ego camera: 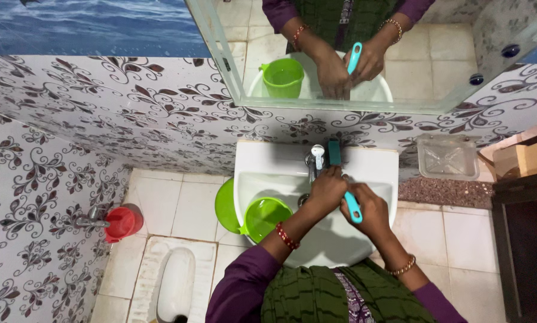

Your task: The person scrubs the white ceramic sink basin and the chrome faucet with a blue scrubbing brush. They rinse the brush under the running water and continue to clean the sink surfaces thoroughly.

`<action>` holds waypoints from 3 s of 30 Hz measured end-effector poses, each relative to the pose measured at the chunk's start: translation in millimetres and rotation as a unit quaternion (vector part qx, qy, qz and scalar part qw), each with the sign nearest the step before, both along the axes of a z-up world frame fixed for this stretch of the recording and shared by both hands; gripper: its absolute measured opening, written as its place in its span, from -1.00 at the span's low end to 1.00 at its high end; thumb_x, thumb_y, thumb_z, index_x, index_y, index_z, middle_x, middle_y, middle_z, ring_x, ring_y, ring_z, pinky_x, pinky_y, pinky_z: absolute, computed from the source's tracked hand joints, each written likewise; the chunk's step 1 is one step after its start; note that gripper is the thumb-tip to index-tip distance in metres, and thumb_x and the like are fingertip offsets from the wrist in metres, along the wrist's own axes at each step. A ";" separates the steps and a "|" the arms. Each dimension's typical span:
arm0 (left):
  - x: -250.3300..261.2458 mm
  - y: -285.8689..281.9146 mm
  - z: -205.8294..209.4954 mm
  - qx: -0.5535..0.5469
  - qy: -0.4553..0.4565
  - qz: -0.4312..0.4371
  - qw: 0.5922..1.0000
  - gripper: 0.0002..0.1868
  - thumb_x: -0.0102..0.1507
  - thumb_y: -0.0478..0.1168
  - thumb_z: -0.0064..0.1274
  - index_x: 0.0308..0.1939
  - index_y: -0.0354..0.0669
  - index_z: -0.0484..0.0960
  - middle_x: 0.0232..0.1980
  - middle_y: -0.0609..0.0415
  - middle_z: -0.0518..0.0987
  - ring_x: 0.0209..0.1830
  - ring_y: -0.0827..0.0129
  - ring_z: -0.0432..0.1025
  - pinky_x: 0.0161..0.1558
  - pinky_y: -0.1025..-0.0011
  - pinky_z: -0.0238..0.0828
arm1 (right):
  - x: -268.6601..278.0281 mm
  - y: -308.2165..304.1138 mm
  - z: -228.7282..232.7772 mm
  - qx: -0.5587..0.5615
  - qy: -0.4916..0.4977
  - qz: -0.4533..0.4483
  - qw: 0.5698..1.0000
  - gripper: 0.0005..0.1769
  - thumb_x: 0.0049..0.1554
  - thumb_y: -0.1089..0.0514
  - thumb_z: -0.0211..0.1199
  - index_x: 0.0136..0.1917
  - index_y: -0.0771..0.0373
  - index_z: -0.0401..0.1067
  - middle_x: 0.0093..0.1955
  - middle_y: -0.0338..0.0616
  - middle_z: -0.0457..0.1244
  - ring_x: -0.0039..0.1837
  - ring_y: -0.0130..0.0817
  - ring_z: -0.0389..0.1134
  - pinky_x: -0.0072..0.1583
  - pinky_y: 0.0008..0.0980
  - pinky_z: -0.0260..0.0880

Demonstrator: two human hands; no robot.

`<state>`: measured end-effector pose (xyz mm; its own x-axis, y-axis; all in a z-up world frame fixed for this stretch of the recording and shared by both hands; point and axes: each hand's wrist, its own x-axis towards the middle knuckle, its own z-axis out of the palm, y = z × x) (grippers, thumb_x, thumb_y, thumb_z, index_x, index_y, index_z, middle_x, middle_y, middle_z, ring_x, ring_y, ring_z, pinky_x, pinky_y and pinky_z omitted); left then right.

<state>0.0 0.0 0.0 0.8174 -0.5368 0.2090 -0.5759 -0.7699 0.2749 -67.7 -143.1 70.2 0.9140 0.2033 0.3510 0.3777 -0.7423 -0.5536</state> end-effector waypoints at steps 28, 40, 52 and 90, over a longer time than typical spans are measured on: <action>-80.1 10.4 6.4 -0.073 -0.021 -0.002 0.997 -0.62 0.13 -0.32 0.04 0.01 -0.42 0.63 0.22 -0.44 0.52 0.25 -0.12 0.45 0.27 0.07 0.35 | -66.6 10.8 10.5 -0.025 0.008 0.015 1.000 -0.53 -0.09 0.12 0.39 0.09 0.31 0.48 0.01 -0.03 0.39 -0.21 -0.04 0.48 -0.18 -0.19 0.49; -13.9 13.5 1.5 -0.071 -0.017 0.015 0.997 -0.70 0.21 -0.30 0.01 -0.02 -0.37 0.63 0.21 -0.36 0.54 0.23 -0.14 0.46 0.29 0.04 0.34 | -4.7 13.6 6.3 -0.015 -0.032 0.014 0.999 -0.55 -0.04 0.09 0.40 0.10 0.29 0.46 0.02 0.02 0.37 -0.12 0.08 0.44 -0.10 -0.12 0.48; -51.1 7.8 -12.4 -0.045 -0.028 0.005 0.999 -0.64 0.17 -0.30 0.03 0.03 -0.37 0.62 0.26 -0.40 0.50 0.24 -0.11 0.44 0.23 0.08 0.36 | -44.1 5.4 10.0 -0.011 0.028 0.015 0.999 -0.58 -0.04 0.09 0.40 0.07 0.27 0.47 0.01 -0.02 0.38 -0.18 0.00 0.46 -0.15 -0.16 0.49; -58.9 -8.4 -4.1 -0.052 0.012 0.034 0.998 -0.72 0.07 -0.30 0.13 -0.15 -0.34 0.60 0.21 -0.44 0.53 -0.30 0.04 0.59 -0.26 0.17 0.56 | -45.4 -3.6 16.0 0.008 0.064 0.003 0.998 -0.58 -0.06 0.12 0.41 0.07 0.26 0.44 -0.03 -0.06 0.35 -0.21 -0.07 0.45 -0.17 -0.19 0.46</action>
